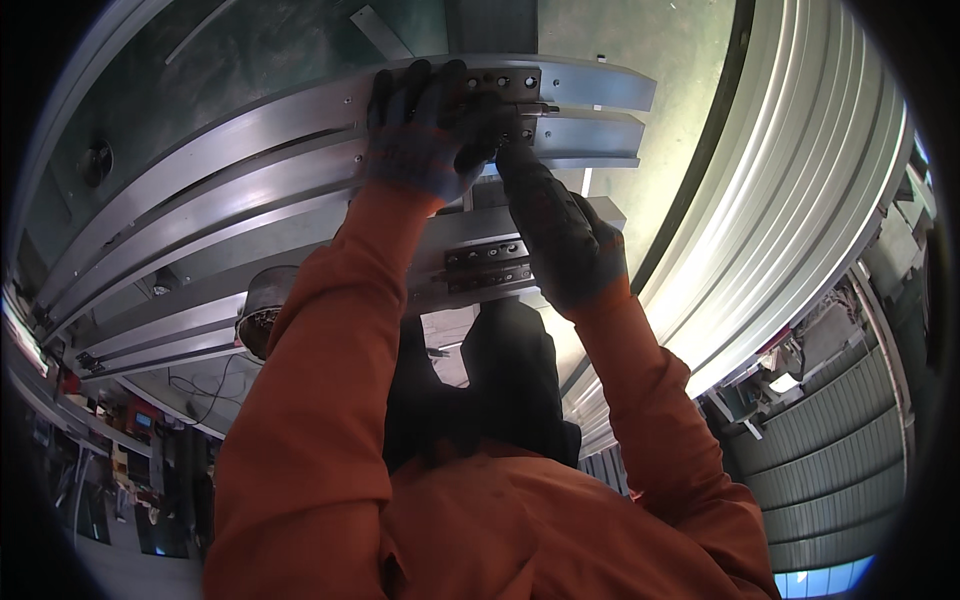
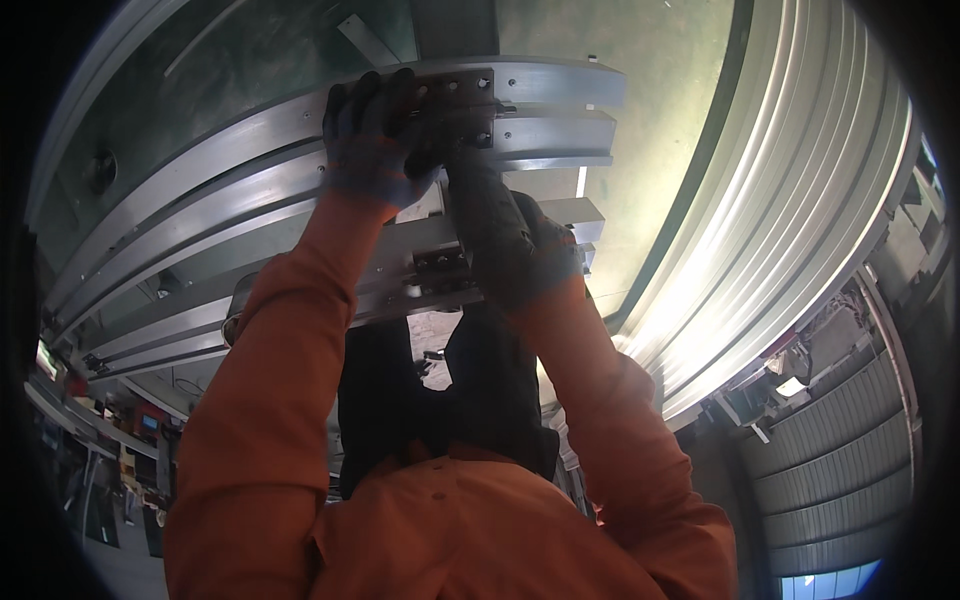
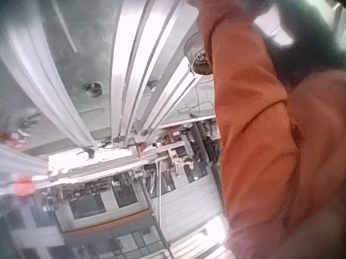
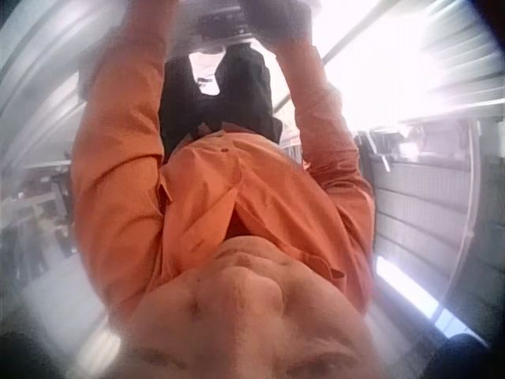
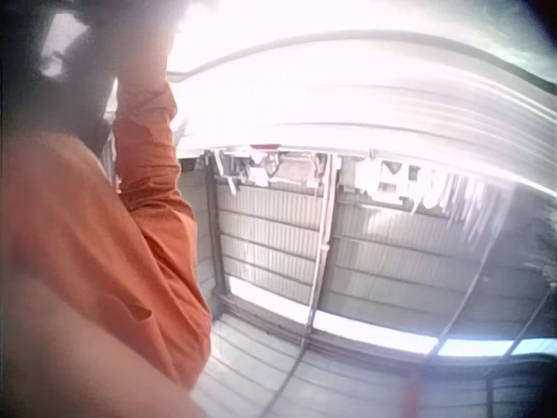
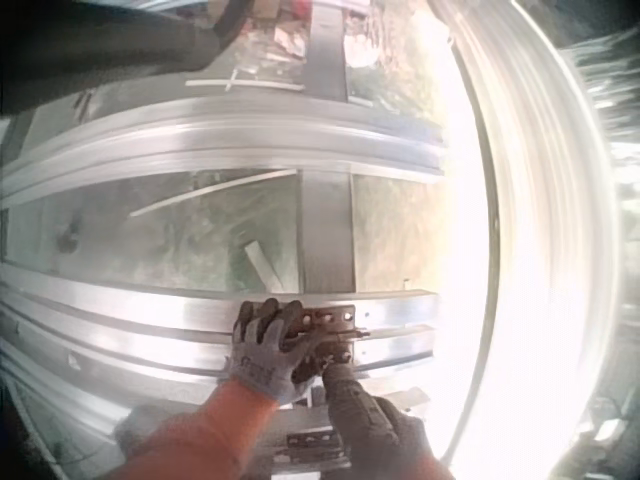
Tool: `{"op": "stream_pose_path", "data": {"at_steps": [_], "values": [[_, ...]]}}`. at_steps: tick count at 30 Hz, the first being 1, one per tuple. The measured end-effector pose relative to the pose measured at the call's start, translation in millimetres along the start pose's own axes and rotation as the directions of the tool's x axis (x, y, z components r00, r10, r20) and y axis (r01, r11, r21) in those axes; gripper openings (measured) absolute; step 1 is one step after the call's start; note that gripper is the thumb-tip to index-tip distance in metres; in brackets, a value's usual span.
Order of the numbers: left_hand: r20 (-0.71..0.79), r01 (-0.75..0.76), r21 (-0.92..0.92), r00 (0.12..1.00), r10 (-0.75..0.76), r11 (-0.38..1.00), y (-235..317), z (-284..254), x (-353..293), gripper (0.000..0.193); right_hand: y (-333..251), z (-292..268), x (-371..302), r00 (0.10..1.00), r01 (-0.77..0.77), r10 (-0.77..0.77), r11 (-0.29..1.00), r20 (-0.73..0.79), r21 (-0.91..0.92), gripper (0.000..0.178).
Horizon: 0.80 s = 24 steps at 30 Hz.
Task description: The person uses a cordless drill to fasten screws into a metal hinge attached to a metal frame. They repeatedly position the drill, drive screws, and adjust the hinge while working overhead in a workshop setting.
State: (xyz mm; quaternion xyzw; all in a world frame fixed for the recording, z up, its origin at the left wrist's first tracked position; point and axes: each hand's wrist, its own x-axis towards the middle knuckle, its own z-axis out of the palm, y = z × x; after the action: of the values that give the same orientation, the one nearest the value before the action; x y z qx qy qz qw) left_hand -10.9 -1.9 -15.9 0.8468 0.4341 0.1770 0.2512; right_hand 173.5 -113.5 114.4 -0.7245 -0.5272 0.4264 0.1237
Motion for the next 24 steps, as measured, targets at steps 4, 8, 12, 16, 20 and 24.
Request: {"op": "stream_pose_path", "data": {"at_steps": [4,8,12,16,20,24], "values": [[0.084,0.027,-0.005,0.996,-0.026,1.000,-0.1,-4.1,-0.7,0.066,-20.8,-20.2,11.2,0.984,0.176,-0.157,0.938,0.085,-0.300,0.058],[0.107,0.036,0.039,0.993,-0.040,0.999,-1.9,-2.2,-1.6,0.060,-10.3,-25.8,5.6,0.978,0.155,-0.086,0.907,0.188,-0.391,0.057],[0.066,0.028,0.018,0.997,-0.030,0.999,-2.6,1.5,-4.6,0.055,-1.8,-32.4,20.5,0.960,0.182,-0.077,0.904,0.271,-0.388,0.060],[0.098,0.044,0.024,0.994,-0.047,0.999,-3.6,0.6,-4.9,0.052,-29.4,-47.4,29.4,0.892,-0.068,0.260,0.885,0.369,-0.460,0.057],[0.108,0.038,0.013,0.993,-0.039,0.999,0.6,-1.5,-1.2,0.050,-5.6,-45.6,22.7,0.856,-0.150,0.347,0.877,0.384,-0.457,0.055],[0.097,0.054,0.000,0.994,-0.053,0.999,-3.3,-0.8,-2.4,0.051,-37.1,-53.4,37.2,0.819,-0.077,0.386,0.806,0.424,-0.586,0.061]]}}
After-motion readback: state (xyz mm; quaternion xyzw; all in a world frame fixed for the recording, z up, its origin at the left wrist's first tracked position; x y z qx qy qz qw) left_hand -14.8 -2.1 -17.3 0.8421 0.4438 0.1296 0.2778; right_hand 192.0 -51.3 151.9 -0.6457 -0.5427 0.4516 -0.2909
